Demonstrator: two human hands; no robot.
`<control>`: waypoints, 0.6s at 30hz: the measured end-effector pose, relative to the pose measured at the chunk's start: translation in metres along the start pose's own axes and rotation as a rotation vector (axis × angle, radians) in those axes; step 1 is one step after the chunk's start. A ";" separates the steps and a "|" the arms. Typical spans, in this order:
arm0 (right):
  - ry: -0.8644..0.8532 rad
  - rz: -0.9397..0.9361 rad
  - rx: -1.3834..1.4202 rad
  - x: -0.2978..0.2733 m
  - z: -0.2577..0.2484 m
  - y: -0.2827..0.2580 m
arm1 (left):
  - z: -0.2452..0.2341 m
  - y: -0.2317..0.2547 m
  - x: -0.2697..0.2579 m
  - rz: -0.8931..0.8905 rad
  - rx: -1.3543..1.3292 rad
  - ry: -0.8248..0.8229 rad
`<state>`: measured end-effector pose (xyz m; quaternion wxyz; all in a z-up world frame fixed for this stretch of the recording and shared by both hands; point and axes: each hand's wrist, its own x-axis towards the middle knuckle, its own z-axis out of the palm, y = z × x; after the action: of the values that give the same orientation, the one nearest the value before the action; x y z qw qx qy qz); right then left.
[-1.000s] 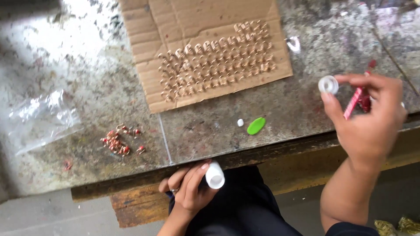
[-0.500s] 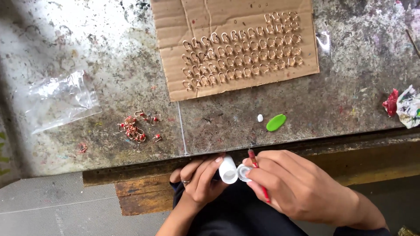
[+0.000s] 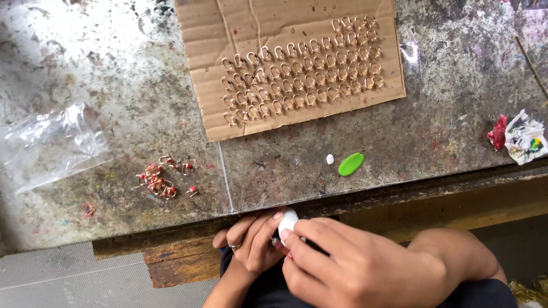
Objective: Applying small dots of paint to a series of jewelry components using a fine-tipped brush on a workshop bench.
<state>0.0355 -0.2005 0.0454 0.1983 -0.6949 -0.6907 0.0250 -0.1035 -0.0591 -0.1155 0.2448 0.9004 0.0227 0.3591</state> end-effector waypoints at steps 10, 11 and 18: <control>-0.021 0.001 -0.127 0.000 0.005 0.000 | 0.003 -0.005 -0.008 0.021 0.037 -0.013; -0.021 0.006 -0.126 -0.001 0.004 0.001 | 0.003 -0.003 -0.008 0.022 0.034 -0.017; -0.010 -0.007 -0.077 -0.010 -0.007 0.006 | 0.009 0.001 -0.004 0.025 0.077 0.046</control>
<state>0.0432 -0.2116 0.0471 0.1681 -0.6996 -0.6945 0.0010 -0.1008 -0.0646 -0.1230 0.2050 0.9008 0.0307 0.3816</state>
